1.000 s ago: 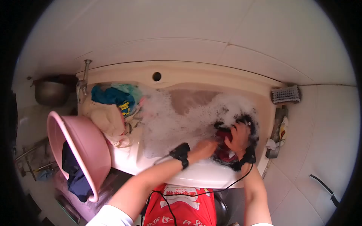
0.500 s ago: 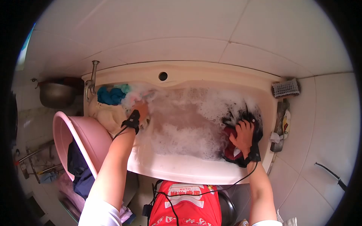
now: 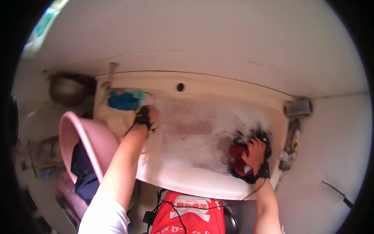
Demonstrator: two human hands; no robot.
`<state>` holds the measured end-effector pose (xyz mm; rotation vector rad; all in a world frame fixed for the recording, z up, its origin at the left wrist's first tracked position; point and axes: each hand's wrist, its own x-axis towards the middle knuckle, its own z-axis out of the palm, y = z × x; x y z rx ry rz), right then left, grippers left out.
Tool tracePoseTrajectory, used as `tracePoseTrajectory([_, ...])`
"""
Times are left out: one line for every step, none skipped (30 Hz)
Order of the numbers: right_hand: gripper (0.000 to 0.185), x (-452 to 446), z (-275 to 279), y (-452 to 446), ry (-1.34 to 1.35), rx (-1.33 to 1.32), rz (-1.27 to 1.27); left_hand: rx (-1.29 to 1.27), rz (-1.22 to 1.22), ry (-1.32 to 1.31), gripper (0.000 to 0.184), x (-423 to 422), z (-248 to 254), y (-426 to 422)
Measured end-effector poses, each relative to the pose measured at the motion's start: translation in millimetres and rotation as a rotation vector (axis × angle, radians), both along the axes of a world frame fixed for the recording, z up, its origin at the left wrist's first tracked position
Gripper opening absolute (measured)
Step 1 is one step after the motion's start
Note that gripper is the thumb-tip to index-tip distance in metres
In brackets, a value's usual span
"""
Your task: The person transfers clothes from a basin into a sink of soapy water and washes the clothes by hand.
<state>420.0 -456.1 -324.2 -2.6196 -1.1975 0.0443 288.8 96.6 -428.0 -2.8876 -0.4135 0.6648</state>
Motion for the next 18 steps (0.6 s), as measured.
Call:
tracePoseTrajectory([0.048, 0, 1, 2, 0.002, -0.018, 0.001, 0.021, -0.056, 0.032, 0.022, 6, 21, -9])
tracePoseTrajectory([0.048, -1, 6, 5, 0.021, -0.016, 0.014, 0.047, -0.113, 0.077, 0.022, 12, 41, -21])
tracePoseTrajectory([0.047, -2, 6, 7, 0.000, -0.028, 0.018, 0.070, -0.172, 0.135, 0.023, 19, 64, -36])
tracePoseTrajectory([0.048, -4, 7, 9, 0.005, -0.077, 0.011, 0.090, -0.230, 0.190, 0.023, 26, 89, -50])
tracePoseTrajectory([0.047, -3, 4, 9, 0.008, -0.098, 0.018, 0.102, -0.284, 0.237, 0.023, 32, 114, -64])
tracePoseTrajectory([0.049, -2, 4, 9, 0.053, -0.155, 0.000, 0.089, -0.335, 0.270, 0.024, 36, 143, -81])
tracePoseTrajectory([0.052, -3, 7, 8, 0.098, -0.222, -0.024, 0.041, -0.352, 0.236, 0.024, 41, 161, -94])
tracePoseTrajectory([0.052, -7, 11, 10, 0.090, -0.211, -0.001, -0.042, -0.356, 0.169, 0.023, 42, 185, -107])
tracePoseTrajectory([0.056, -10, 15, 12, 0.101, -0.261, -0.075, -0.128, -0.360, 0.100, 0.023, 41, 215, -120])
tracePoseTrajectory([0.060, -10, 17, 13, 0.121, -0.321, -0.148, -0.214, -0.370, 0.031, 0.023, 39, 244, -132])
tracePoseTrajectory([0.060, -11, 20, 14, 0.121, -0.322, -0.124, -0.308, -0.381, -0.039, 0.023, 33, 275, -142])
tracePoseTrajectory([0.063, -12, 26, 15, 0.134, -0.300, -0.160, -0.379, -0.380, -0.124, 0.023, 18, 307, -141])
tracePoseTrajectory([0.067, -15, 33, 16, 0.148, -0.280, -0.203, -0.458, -0.382, -0.206, 0.023, 5, 340, -143])
tracePoseTrajectory([0.067, -18, 41, 17, 0.148, -0.284, -0.196, -0.503, -0.381, -0.302, 0.022, -12, 374, -137])
tracePoseTrajectory([0.064, -22, 51, 18, 0.176, -0.220, -0.180, -0.548, -0.382, -0.396, 0.022, -39, 407, -124])
tracePoseTrajectory([0.062, -25, 60, 21, 0.197, -0.149, -0.167, -0.573, -0.341, -0.421, 0.022, -65, 430, -110])
tracePoseTrajectory([0.062, -29, 70, 22, 0.197, -0.152, -0.163, -0.604, -0.296, -0.442, 0.022, -89, 450, -98])
tracePoseTrajectory([0.061, -31, 80, 24, 0.239, -0.124, -0.162, -0.646, -0.199, -0.465, 0.022, -111, 469, -89])
